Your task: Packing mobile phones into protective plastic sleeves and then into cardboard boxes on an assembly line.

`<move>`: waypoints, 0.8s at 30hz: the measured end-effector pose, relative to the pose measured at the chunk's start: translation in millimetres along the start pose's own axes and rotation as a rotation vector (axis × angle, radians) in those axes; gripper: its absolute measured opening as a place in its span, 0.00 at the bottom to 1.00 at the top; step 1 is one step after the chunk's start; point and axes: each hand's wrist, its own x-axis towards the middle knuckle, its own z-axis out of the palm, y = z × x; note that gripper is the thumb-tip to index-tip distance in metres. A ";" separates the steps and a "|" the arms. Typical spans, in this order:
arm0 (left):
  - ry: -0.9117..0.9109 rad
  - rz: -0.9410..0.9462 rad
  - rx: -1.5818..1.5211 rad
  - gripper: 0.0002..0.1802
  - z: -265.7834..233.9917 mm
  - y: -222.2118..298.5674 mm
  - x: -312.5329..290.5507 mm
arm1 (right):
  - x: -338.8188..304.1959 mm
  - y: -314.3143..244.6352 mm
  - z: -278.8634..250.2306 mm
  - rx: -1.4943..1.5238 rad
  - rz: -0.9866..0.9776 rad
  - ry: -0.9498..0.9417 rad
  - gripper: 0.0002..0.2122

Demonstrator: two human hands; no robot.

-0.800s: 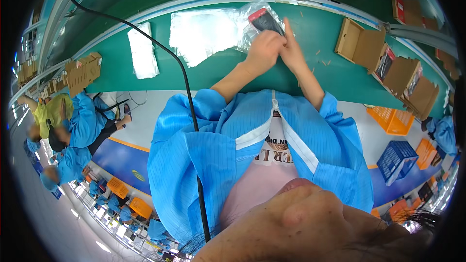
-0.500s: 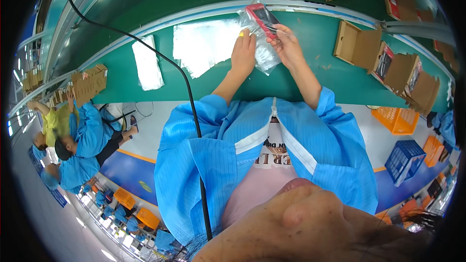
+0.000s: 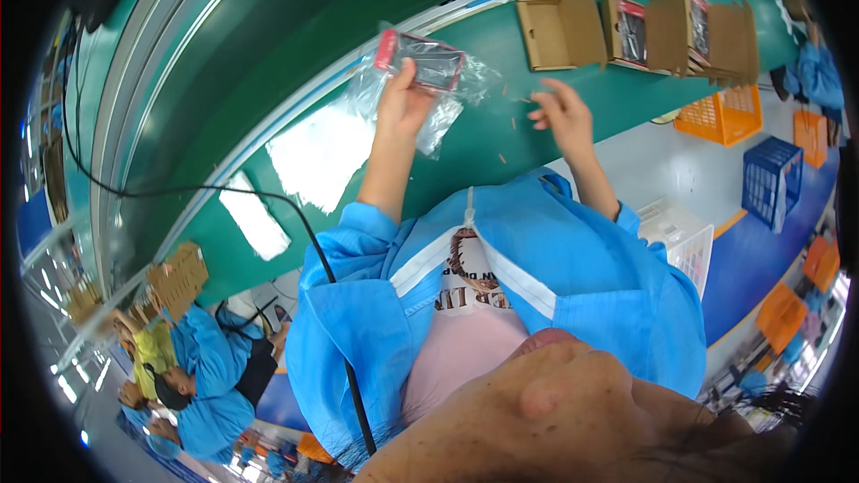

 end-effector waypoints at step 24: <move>0.101 1.055 2.090 0.30 44.5 -100.7 40.1 | 51.2 37.1 12.1 -0.620 -0.508 0.435 0.09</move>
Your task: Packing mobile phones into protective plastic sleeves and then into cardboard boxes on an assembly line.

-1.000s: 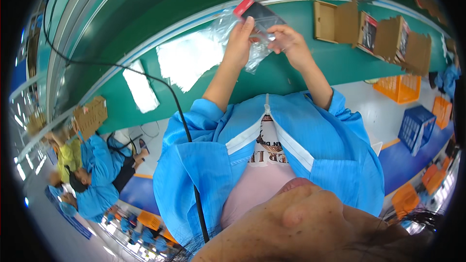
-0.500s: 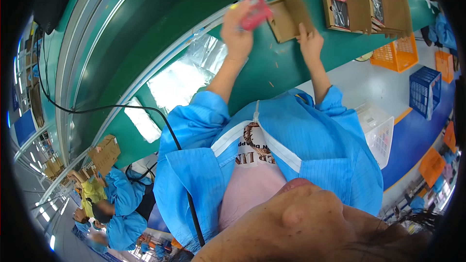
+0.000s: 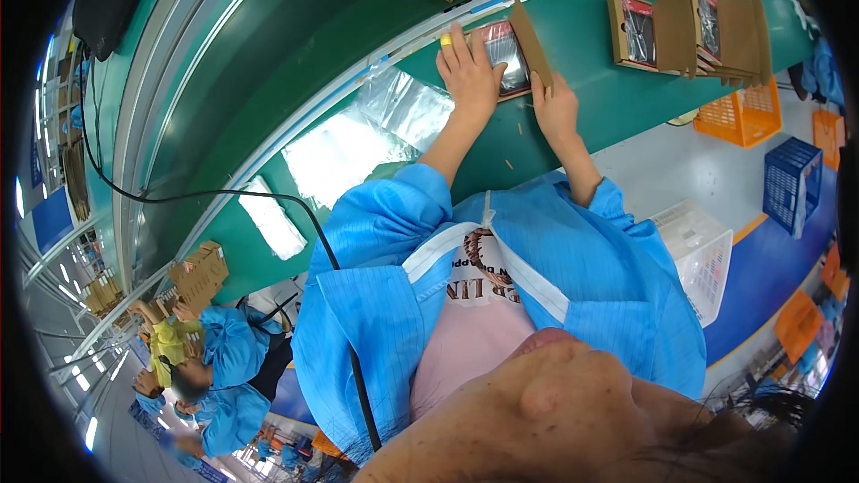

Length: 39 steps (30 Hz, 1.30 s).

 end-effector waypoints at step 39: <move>-0.193 -0.009 0.032 0.06 -41.2 -111.8 -113.7 | 169.0 -41.4 92.0 0.104 -0.288 -0.136 0.13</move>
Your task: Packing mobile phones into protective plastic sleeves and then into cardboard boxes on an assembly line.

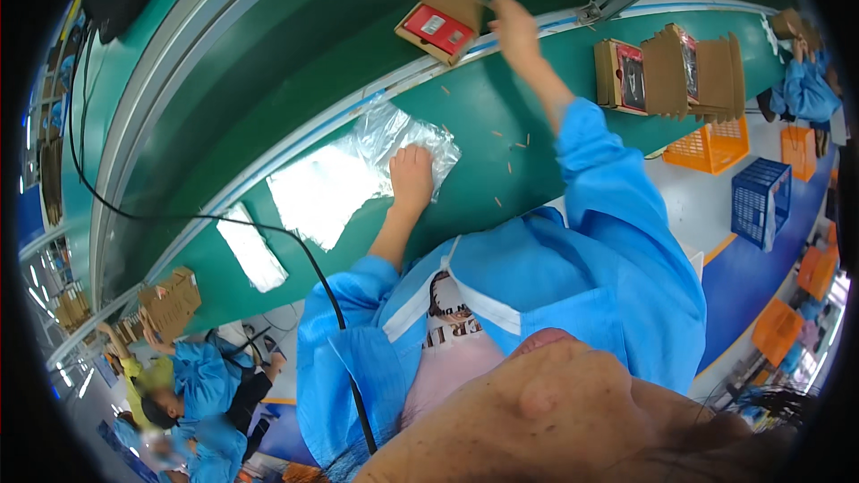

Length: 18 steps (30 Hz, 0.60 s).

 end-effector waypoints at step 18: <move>0.073 -0.001 -0.070 0.05 -2.8 5.9 -2.8 | -42.2 -27.3 -24.1 -0.367 -0.385 -0.153 0.18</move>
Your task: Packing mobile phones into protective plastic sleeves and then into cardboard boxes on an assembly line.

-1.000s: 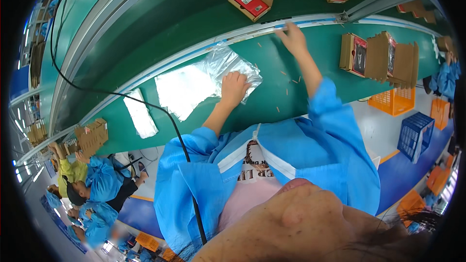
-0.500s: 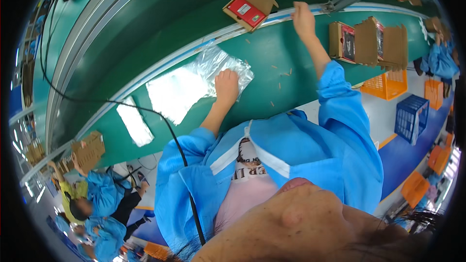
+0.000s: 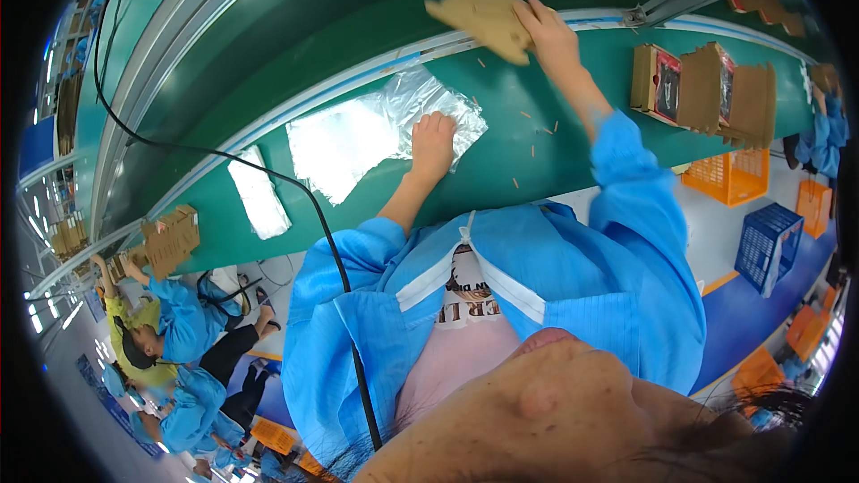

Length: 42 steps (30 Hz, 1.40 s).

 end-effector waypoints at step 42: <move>-0.160 -0.379 -0.384 0.06 -7.6 -18.4 1.5 | -124.2 -114.6 -28.3 1.726 1.072 0.213 0.12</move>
